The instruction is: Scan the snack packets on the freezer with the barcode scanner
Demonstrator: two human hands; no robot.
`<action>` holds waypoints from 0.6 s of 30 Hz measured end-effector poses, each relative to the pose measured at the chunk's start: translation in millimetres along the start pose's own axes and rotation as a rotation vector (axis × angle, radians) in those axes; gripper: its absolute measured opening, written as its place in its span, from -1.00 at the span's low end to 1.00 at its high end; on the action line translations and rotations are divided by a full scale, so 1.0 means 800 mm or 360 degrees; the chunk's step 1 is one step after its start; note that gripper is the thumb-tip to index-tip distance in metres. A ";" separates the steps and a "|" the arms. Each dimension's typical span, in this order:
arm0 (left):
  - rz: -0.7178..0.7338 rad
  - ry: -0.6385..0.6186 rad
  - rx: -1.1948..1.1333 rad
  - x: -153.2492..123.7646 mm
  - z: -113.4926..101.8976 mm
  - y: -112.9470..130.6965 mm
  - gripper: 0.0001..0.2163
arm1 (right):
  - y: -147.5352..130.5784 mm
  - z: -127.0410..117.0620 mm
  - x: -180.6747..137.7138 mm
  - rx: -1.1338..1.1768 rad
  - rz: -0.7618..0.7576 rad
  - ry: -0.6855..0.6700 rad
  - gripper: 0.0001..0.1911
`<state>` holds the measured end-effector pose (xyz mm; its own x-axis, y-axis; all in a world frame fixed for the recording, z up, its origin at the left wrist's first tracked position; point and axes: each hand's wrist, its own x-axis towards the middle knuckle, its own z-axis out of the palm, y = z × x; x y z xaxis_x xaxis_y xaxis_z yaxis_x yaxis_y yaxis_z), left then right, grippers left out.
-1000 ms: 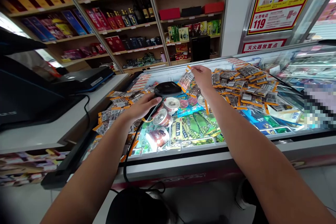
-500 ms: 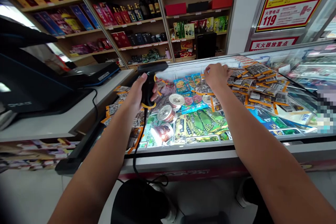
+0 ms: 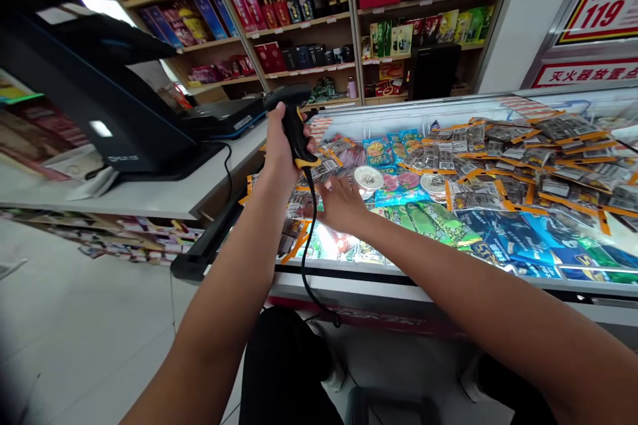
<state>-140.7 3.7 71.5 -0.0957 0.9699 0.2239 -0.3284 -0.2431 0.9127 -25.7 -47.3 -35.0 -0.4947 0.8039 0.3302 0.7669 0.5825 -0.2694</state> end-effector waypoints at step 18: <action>-0.0073 -0.0516 0.0463 -0.014 0.024 -0.026 -0.65 | 0.177 -0.085 -0.001 0.0655 0.0717 0.0322 -0.14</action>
<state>-114.4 -1.8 56.6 0.2281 0.9450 0.2345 -0.0425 -0.2310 0.9720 111.1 26.6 -12.1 -0.0426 0.9655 0.2569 0.6419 0.2234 -0.7335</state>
